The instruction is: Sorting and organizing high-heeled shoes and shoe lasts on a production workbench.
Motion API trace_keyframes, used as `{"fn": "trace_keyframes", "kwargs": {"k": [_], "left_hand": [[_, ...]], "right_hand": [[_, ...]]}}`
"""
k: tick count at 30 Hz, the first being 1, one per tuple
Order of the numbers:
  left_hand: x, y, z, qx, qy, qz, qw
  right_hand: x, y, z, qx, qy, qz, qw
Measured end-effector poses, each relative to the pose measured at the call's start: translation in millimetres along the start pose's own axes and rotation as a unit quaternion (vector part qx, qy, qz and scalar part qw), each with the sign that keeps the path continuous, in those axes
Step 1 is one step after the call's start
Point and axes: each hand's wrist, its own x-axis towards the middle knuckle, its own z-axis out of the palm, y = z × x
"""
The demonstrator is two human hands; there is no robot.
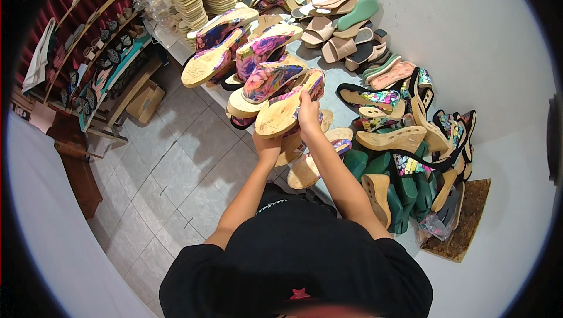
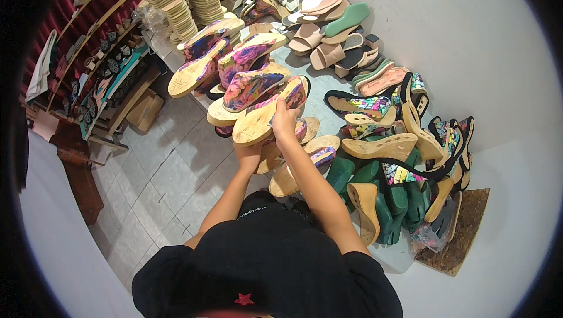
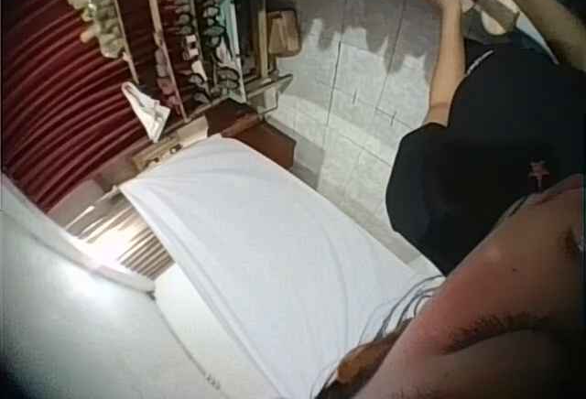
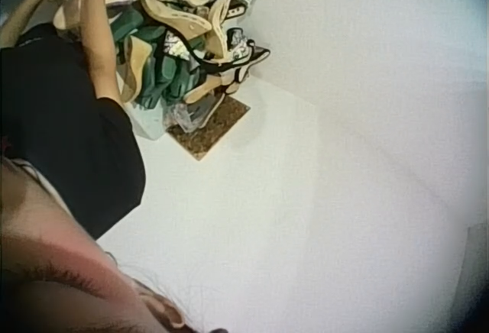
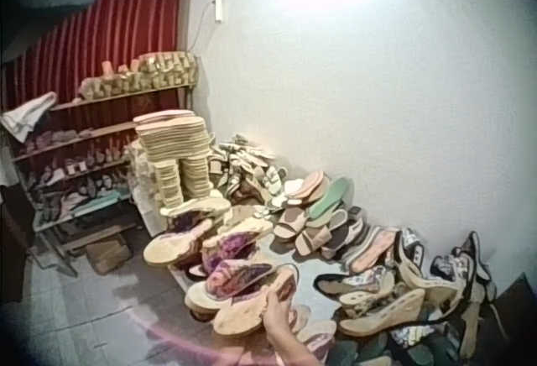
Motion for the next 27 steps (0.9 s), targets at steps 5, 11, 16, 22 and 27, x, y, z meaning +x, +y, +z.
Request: {"fn": "trace_keyframes", "kwargs": {"k": [5, 11, 16, 22, 27], "left_hand": [[2, 3, -1, 0.028, -0.009, 0.01, 1.0], [-3, -29, -4, 0.082, -0.065, 0.0, 0.994], [-4, -37, -4, 0.164, -0.089, 0.016, 0.982], [-3, -33, -3, 0.116, -0.079, 0.002, 0.99], [-1, -3, -3, 0.026, -0.073, -0.051, 0.996]], "right_hand": [[-16, -8, -3, 0.021, 0.003, 0.037, 0.999], [-18, -1, 0, 0.07, -0.069, 0.056, 0.994], [-45, -19, 10, -0.08, 0.07, 0.065, 0.992], [-49, -17, 13, -0.057, 0.104, 0.072, 0.99], [-45, -12, 14, -0.045, 0.116, 0.053, 0.991]]}}
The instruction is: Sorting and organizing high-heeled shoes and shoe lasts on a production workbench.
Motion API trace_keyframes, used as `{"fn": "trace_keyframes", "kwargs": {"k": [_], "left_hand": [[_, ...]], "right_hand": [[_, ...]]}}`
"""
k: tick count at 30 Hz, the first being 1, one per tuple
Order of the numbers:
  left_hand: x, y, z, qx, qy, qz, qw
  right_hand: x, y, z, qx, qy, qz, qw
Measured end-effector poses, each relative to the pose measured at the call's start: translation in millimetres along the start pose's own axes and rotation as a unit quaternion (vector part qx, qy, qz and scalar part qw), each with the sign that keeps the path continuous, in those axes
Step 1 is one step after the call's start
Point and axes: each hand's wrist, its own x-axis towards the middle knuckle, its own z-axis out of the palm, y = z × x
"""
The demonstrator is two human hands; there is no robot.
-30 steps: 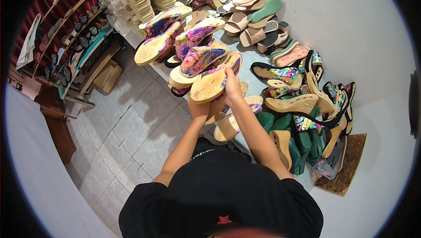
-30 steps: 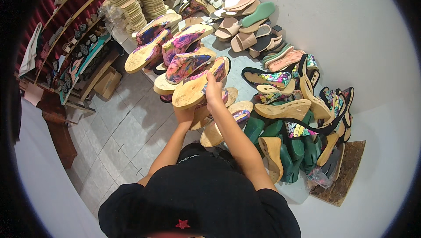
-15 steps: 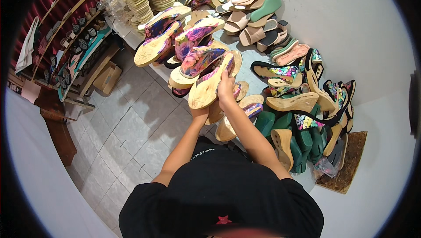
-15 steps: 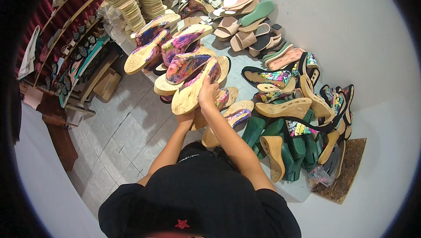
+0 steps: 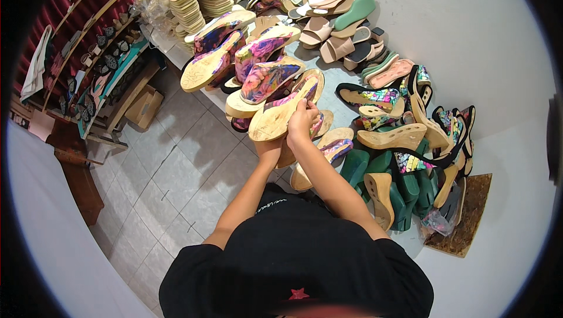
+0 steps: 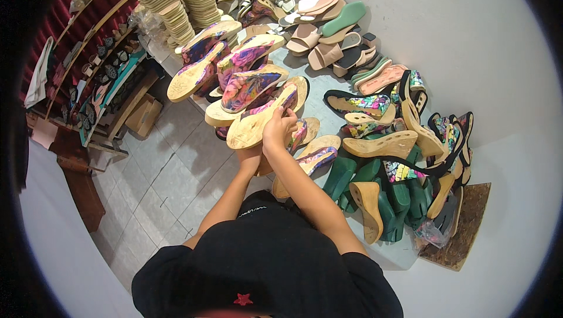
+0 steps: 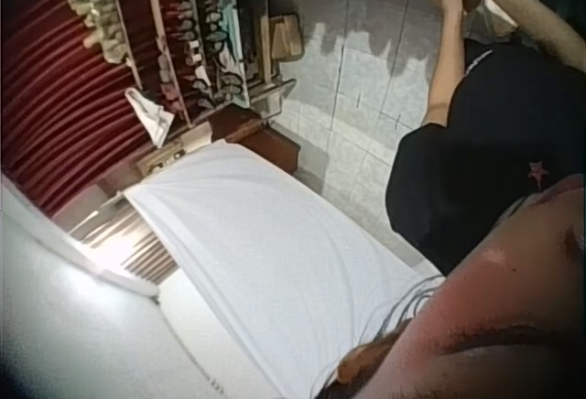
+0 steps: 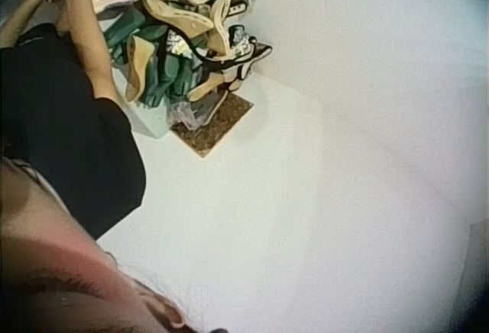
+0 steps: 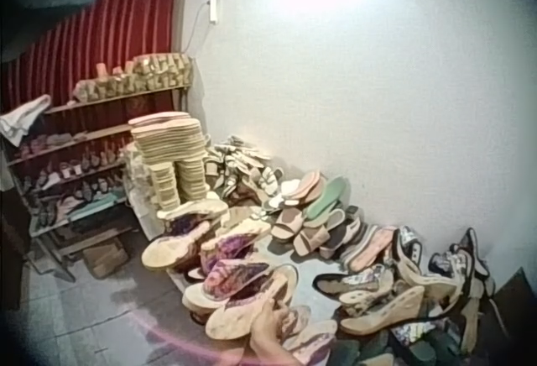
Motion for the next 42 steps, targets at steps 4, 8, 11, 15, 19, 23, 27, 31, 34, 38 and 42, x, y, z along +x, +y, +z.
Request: {"fn": "trace_keyframes", "kwargs": {"k": [4, 8, 11, 15, 19, 23, 27, 31, 34, 38, 42], "left_hand": [[0, 6, -1, -0.063, -0.003, -0.023, 0.998], [-1, 14, -7, -0.048, -0.034, -0.018, 0.998], [-3, 3, -23, -0.014, -0.058, 0.027, 0.998], [-5, 52, -90, 0.204, -0.051, -0.067, 0.975], [22, 89, -121, 0.153, 0.155, -0.04, 0.975], [50, 79, -107, 0.096, 0.098, 0.11, 0.985], [55, 82, -97, 0.011, -0.01, 0.028, 0.999], [56, 76, -99, -0.038, -0.02, 0.017, 0.999], [55, 78, -99, -0.047, -0.012, 0.017, 0.999], [56, 82, -99, -0.042, -0.019, 0.006, 0.999], [56, 87, -101, -0.042, -0.025, -0.017, 0.999]], "right_hand": [[8, 13, 8, 0.019, 0.01, -0.031, 0.999], [16, 27, 7, 0.085, -0.01, -0.042, 0.995], [12, 29, 7, 0.067, -0.001, -0.048, 0.997], [28, 39, 6, 0.127, -0.013, -0.046, 0.991], [28, 39, 8, 0.137, -0.014, -0.056, 0.989], [17, 28, 8, 0.092, -0.011, -0.076, 0.993], [24, 31, 6, 0.072, -0.012, -0.113, 0.991], [22, 27, 7, 0.09, -0.024, -0.129, 0.987], [19, 27, 7, 0.06, -0.003, -0.149, 0.987], [24, 35, 7, 0.07, 0.007, -0.189, 0.98], [28, 40, 7, 0.097, -0.007, -0.206, 0.974]]}}
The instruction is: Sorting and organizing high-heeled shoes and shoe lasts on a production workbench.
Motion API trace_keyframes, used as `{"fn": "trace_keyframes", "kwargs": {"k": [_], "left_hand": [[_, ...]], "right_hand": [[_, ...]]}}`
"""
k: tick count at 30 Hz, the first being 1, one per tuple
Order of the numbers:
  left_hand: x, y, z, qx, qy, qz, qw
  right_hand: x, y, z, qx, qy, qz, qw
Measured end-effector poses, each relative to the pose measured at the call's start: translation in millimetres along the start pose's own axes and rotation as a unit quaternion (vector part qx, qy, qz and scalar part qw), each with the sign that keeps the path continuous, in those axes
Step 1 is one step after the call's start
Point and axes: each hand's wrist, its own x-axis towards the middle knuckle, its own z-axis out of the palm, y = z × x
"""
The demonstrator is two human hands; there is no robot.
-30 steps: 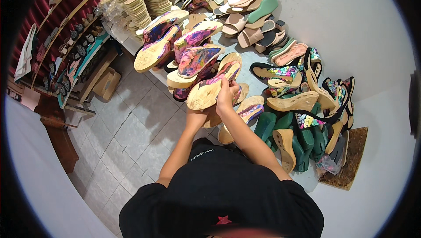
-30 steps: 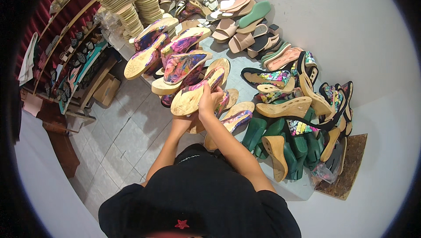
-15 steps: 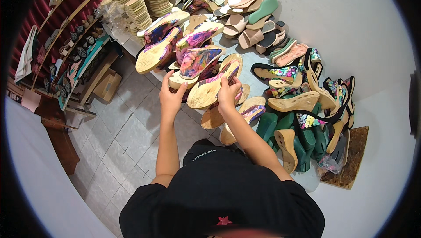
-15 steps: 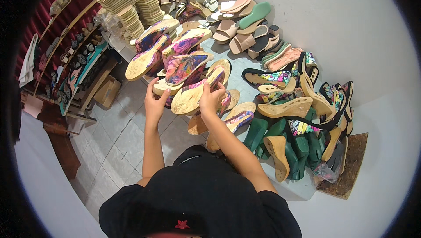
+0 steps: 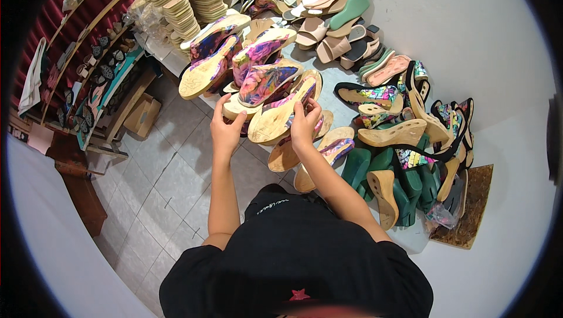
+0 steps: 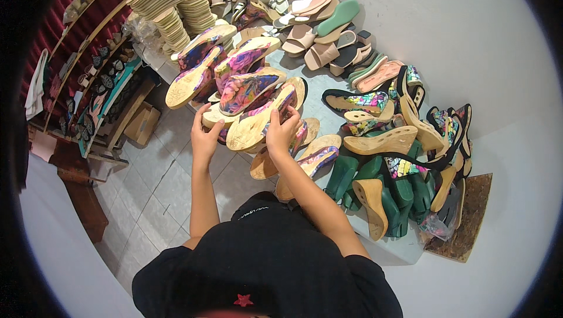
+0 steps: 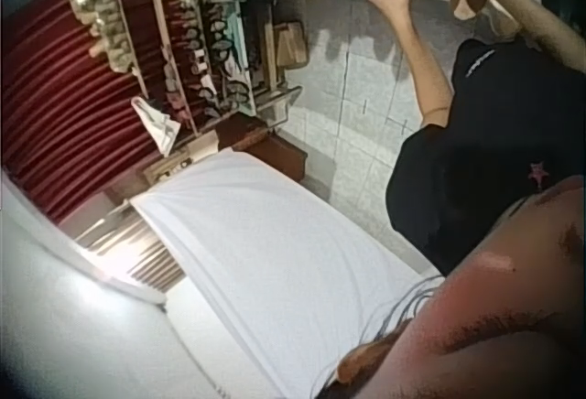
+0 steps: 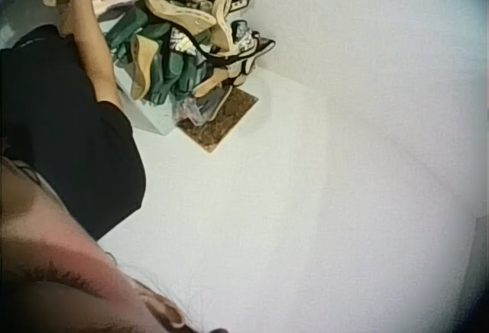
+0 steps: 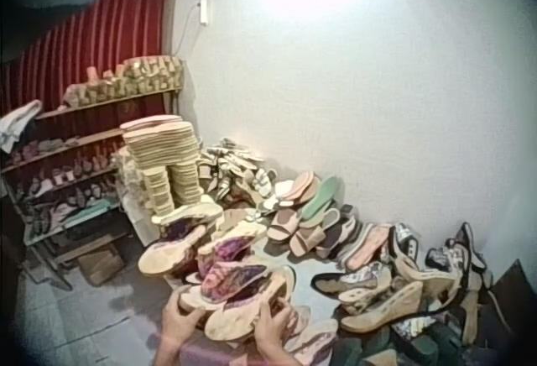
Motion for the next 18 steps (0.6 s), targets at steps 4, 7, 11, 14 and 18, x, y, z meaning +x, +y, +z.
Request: {"fn": "trace_keyframes", "kwargs": {"k": [4, 7, 11, 14, 18], "left_hand": [[1, -7, 0, 0.002, 0.016, 0.039, 0.999], [4, -11, 5, -0.013, -0.005, 0.049, 0.999], [4, -15, 7, -0.004, 0.026, 0.06, 0.998], [3, -9, 7, -0.013, 0.027, 0.051, 0.998], [5, -12, 8, 0.007, 0.04, 0.041, 0.998]], "right_hand": [[3, 13, -3, 0.034, -0.008, -0.03, 0.999], [5, 29, -5, 0.061, 0.012, -0.028, 0.998], [-9, 5, -9, 0.105, 0.003, -0.011, 0.994], [-10, -4, -15, 0.107, 0.011, 0.004, 0.994], [-9, -4, -17, 0.115, -0.032, 0.013, 0.993]]}}
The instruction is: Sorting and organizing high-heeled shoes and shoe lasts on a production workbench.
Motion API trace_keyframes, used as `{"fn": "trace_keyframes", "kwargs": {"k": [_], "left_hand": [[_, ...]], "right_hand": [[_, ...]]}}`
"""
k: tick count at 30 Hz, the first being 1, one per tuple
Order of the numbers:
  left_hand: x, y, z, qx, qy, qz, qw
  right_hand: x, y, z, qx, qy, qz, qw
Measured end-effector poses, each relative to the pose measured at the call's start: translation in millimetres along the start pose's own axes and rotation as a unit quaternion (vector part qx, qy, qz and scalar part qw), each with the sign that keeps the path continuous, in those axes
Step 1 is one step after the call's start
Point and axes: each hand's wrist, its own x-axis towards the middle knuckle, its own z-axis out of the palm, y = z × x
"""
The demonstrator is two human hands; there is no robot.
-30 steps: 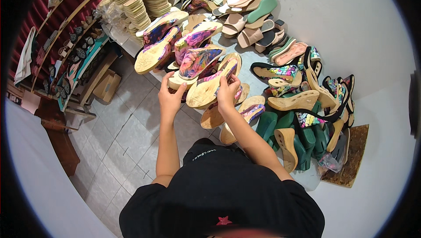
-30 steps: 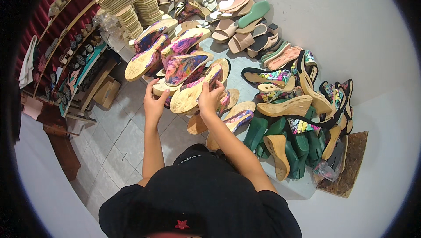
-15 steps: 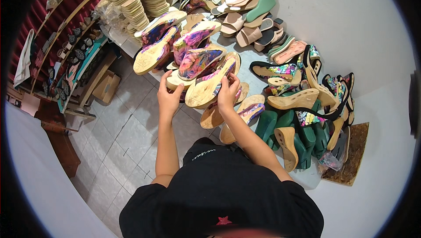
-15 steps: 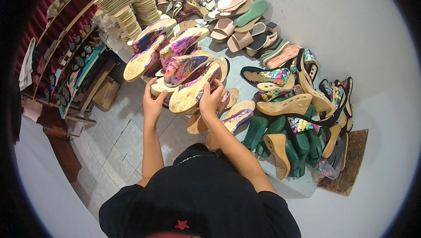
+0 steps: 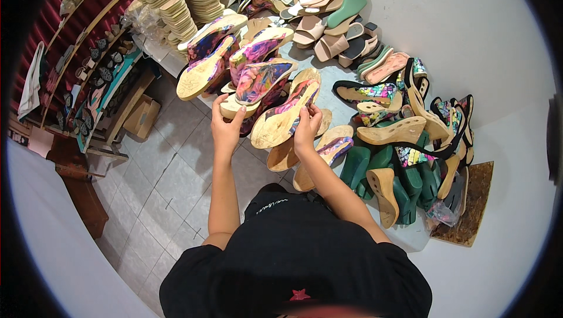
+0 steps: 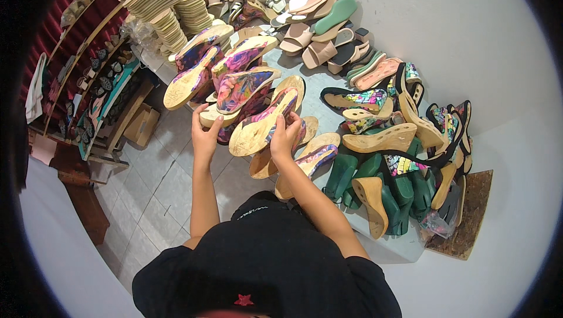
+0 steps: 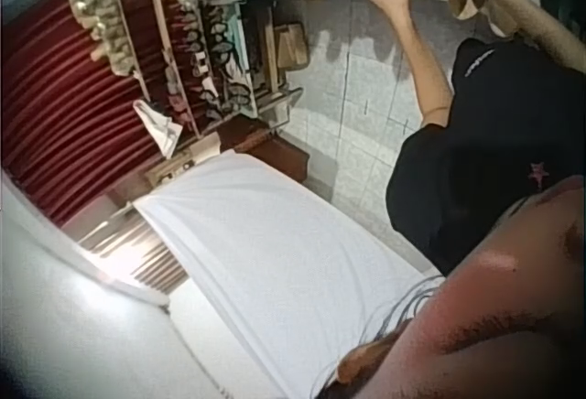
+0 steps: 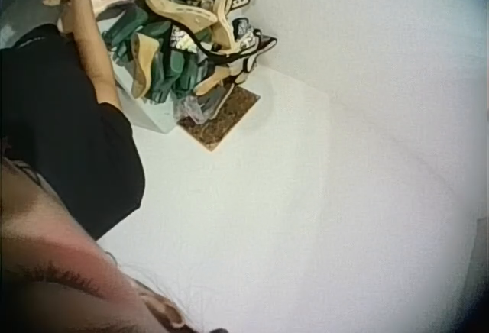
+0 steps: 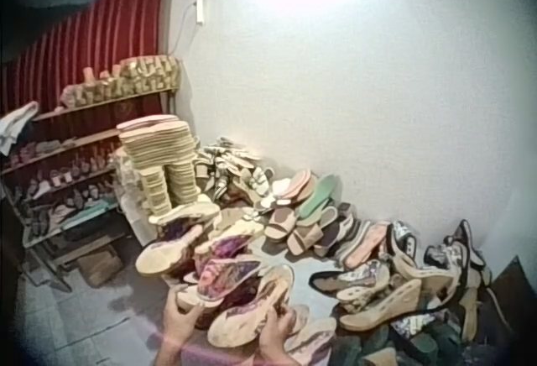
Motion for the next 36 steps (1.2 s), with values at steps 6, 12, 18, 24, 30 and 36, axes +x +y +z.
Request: {"fn": "trace_keyframes", "kwargs": {"k": [6, 12, 18, 24, 30, 36], "left_hand": [[2, -7, 1, -0.028, 0.003, 0.026, 0.999], [-3, -4, 3, -0.046, 0.001, 0.014, 0.999], [-5, -1, 2, -0.049, 0.0, 0.006, 0.999], [-9, 0, 1, -0.077, -0.029, -0.015, 0.996], [-3, -7, 4, -0.028, -0.032, 0.029, 0.999], [0, -17, 1, 0.008, -0.019, 0.037, 0.999]], "right_hand": [[5, 14, 2, -0.102, 0.052, 0.011, 0.993], [4, 12, 3, -0.038, 0.048, 0.045, 0.997], [-7, -12, 9, 0.052, 0.03, 0.081, 0.995], [-4, -8, 8, 0.028, 0.033, 0.083, 0.996], [4, 11, 3, 0.003, 0.042, 0.046, 0.998], [1, -6, 7, -0.054, 0.015, 0.024, 0.998]]}}
